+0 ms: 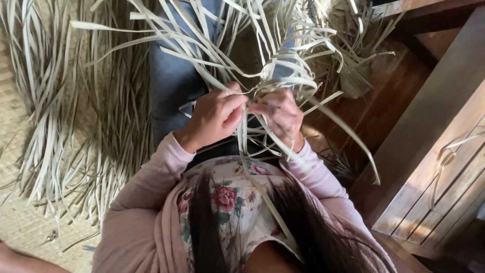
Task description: Weaving thin flexible strips together to create a basket or mat structure.
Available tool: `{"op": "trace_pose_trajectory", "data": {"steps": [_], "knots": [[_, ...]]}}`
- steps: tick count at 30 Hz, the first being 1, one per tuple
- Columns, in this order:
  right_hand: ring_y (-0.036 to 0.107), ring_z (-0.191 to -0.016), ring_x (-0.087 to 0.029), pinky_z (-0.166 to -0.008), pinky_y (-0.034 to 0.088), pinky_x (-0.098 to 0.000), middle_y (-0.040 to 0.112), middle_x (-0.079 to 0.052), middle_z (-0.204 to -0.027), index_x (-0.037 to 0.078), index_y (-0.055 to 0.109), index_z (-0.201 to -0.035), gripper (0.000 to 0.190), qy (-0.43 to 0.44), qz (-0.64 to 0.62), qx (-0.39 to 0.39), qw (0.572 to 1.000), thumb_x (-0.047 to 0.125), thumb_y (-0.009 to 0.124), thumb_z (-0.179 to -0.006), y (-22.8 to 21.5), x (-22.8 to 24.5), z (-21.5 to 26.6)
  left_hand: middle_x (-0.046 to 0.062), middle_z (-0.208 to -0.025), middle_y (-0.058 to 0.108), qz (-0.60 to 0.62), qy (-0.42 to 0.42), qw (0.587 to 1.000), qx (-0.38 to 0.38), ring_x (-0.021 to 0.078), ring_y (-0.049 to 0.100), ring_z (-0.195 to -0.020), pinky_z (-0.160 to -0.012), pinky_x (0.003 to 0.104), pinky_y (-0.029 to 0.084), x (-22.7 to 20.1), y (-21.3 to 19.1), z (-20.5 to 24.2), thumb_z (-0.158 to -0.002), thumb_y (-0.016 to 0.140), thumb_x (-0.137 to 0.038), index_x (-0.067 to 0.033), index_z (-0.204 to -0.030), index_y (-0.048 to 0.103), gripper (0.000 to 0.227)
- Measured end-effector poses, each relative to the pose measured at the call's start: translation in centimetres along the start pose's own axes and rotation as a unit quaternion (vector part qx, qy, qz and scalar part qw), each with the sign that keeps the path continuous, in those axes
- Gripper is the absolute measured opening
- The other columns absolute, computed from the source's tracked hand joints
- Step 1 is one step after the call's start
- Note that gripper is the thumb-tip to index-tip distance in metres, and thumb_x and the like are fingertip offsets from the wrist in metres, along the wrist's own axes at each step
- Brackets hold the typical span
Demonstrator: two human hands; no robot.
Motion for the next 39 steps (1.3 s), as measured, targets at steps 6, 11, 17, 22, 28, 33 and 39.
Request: {"op": "trace_pose_trajectory", "data": {"steps": [6,11,17,22,28,33,39], "knots": [[0.059,-0.074,-0.026,-0.067,0.049,-0.0364,0.063,-0.014,-0.087,0.000,0.069,-0.083,0.033,-0.090,0.070,0.008,0.993,0.017,0.043,-0.092,0.3,2.1,-1.1,0.001,-0.068,0.049,0.242,-0.104,0.964,0.023,0.0151,0.047,-0.053,-0.050,0.025,0.040,-0.7,-2.1,-1.6,-0.080,0.048,-0.007,-0.0094,-0.070,0.054,0.012],[0.056,-0.068,-0.024,-0.068,0.050,-0.0325,0.064,-0.015,-0.083,-0.004,0.068,-0.087,0.035,-0.065,0.049,0.022,0.996,0.014,0.038,-0.093,-0.5,2.4,-2.2,0.006,-0.070,0.053,0.176,-0.096,0.980,0.009,0.0222,0.052,-0.056,-0.052,0.028,0.043,-1.0,-2.0,-1.4,-0.081,0.052,-0.006,-0.0053,-0.075,0.057,0.008],[0.061,-0.060,-0.029,-0.057,0.050,-0.0365,0.064,-0.016,-0.076,-0.005,0.066,-0.079,0.026,0.005,-0.009,-0.055,0.998,0.013,0.049,-0.088,-0.3,1.0,-2.9,0.007,-0.083,0.056,-0.075,-0.071,0.995,0.006,0.0231,0.060,-0.069,-0.054,0.031,0.048,-1.6,-1.1,-1.2,-0.086,0.053,-0.014,-0.0096,-0.096,0.057,0.012],[0.063,-0.063,-0.029,-0.058,0.050,-0.0363,0.065,-0.014,-0.073,-0.005,0.064,-0.081,0.007,0.113,-0.016,-0.061,0.992,0.001,0.065,-0.077,-1.0,0.5,-2.0,0.011,-0.092,0.055,-0.107,-0.118,0.986,0.041,0.0259,0.058,-0.074,-0.058,0.032,0.050,-2.0,-0.8,-2.3,-0.083,0.054,-0.006,-0.0052,-0.091,0.059,0.010],[0.057,-0.064,-0.019,-0.062,0.050,-0.0340,0.057,-0.013,-0.068,-0.008,0.059,-0.083,0.015,0.211,-0.095,-0.062,0.971,-0.002,0.069,-0.074,-1.7,0.8,-3.2,0.006,-0.087,0.051,-0.096,-0.100,0.990,0.037,0.0215,0.054,-0.076,-0.062,0.027,0.048,-2.3,0.8,-2.0,-0.086,0.048,-0.006,-0.0066,-0.084,0.057,0.009],[0.059,-0.064,-0.029,-0.061,0.049,-0.0359,0.058,-0.016,-0.070,-0.007,0.062,-0.077,0.008,0.140,-0.068,-0.051,0.987,0.000,0.065,-0.077,-1.4,-1.1,0.0,0.006,-0.081,0.048,-0.023,-0.050,0.998,-0.009,0.0257,0.053,-0.078,-0.064,0.033,0.047,-1.9,0.2,-1.9,-0.082,0.051,-0.004,-0.0064,-0.083,0.053,0.004],[0.060,-0.062,-0.028,-0.061,0.050,-0.0314,0.063,-0.019,-0.076,-0.003,0.061,-0.060,0.020,-0.064,-0.004,-0.076,0.995,0.003,0.065,-0.078,-1.4,0.9,-0.1,0.011,-0.079,0.052,0.158,-0.111,0.981,-0.013,0.0340,0.055,-0.076,-0.067,0.041,0.045,-1.5,-0.6,-2.4,-0.080,0.056,-0.005,-0.0044,-0.079,0.053,0.003]]}}
Point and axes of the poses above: each hand's wrist, its own z-axis away from the middle knuckle, its own y-axis out of the palm, x = y × z, the point moved 5 cm from there along -z, towards the middle knuckle
